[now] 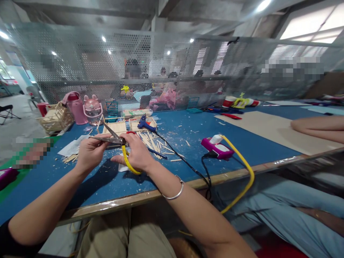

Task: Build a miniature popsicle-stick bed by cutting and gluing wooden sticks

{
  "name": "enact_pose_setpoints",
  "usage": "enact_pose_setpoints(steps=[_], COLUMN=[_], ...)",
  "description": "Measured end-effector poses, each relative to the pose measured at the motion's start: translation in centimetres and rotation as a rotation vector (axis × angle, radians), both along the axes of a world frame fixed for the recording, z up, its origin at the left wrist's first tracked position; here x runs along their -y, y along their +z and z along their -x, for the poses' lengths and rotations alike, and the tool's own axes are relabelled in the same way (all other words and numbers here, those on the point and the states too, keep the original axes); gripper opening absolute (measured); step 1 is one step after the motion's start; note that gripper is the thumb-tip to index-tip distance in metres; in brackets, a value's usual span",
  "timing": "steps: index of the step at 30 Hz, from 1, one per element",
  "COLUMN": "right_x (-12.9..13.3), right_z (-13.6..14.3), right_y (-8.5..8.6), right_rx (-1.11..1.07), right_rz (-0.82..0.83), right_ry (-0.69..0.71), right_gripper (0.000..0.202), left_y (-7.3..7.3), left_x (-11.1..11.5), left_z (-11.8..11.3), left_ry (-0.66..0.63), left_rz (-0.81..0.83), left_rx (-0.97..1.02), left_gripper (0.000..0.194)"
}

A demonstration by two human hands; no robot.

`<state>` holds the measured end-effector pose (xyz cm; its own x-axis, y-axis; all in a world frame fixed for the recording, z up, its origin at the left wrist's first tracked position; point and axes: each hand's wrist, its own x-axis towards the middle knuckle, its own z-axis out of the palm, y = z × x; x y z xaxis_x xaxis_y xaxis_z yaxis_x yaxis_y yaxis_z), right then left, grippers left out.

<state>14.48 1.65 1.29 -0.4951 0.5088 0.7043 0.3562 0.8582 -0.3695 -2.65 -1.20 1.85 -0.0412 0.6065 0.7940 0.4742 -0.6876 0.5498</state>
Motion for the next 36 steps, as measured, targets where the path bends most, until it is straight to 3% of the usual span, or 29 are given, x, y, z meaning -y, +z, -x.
enact_pose_setpoints(steps=[18,26,36], right_x=[0.07,0.37,0.08], right_z=[-0.22,-0.42,-0.5], right_y=[-0.18,0.12,0.09], right_rx=[-0.02,0.011,0.037], right_rz=[0.005,-0.017,-0.015], right_ry=[0.036,-0.064,-0.088], right_gripper=[0.063,0.057,0.054], left_y=[0.24,0.39,0.63], left_x=[0.18,0.54,0.84], left_z=[0.16,-0.19,-0.45], left_ry=[-0.066,-0.073,-0.04], left_rz=[0.018,0.072,0.097], left_rx=[-0.025,-0.013,-0.037], left_gripper=[0.013,0.016,0.019])
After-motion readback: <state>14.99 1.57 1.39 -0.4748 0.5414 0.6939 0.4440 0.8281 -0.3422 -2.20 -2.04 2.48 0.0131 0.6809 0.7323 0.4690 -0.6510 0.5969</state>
